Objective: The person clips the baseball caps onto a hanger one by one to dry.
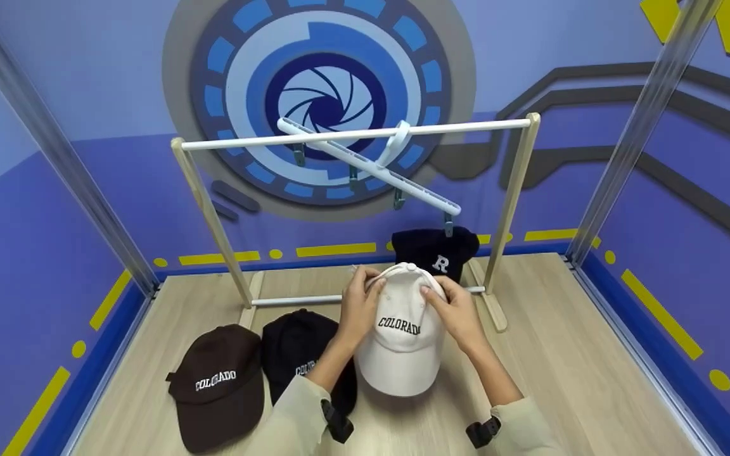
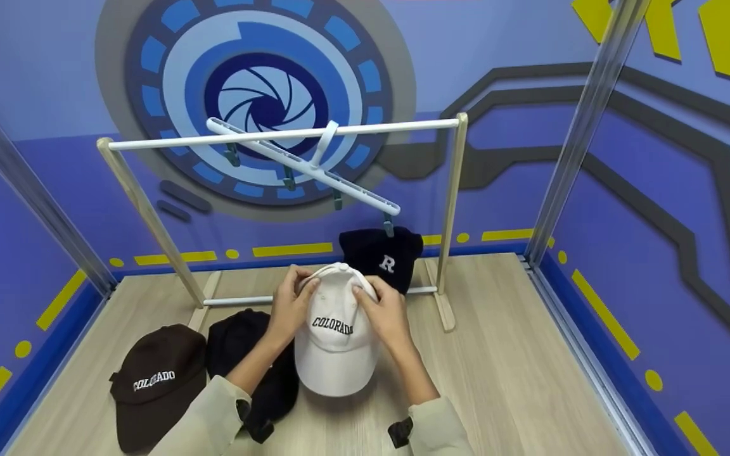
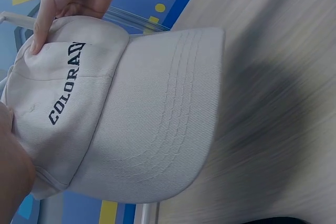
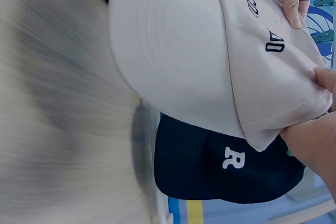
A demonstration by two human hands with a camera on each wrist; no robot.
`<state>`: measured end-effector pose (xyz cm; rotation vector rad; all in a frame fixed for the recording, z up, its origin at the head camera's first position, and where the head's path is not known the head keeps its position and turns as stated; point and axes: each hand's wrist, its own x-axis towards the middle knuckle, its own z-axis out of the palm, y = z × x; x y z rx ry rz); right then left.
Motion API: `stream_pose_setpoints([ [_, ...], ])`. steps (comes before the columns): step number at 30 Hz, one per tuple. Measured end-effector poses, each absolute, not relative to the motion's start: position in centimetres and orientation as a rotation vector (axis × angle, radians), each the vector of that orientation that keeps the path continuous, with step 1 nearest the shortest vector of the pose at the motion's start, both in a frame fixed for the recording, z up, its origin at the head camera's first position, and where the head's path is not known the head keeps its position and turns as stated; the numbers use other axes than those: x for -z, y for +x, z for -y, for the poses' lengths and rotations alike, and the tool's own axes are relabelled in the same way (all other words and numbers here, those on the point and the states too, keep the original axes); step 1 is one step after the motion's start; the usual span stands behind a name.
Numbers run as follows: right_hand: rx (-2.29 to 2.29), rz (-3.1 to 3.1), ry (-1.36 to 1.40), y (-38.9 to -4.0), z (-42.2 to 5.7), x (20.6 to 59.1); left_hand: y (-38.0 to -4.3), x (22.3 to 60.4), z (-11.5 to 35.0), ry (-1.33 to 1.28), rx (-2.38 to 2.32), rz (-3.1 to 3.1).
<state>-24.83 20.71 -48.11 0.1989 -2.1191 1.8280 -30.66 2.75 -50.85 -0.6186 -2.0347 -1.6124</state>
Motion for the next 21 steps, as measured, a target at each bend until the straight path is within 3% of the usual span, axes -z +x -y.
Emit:
stream_pose_setpoints([
  [21, -1.685, 2.19, 0.187, -24.7, -20.8, 46.8, -30.8, 50.1, -3.0, -0.601, 1.629, 2.033],
])
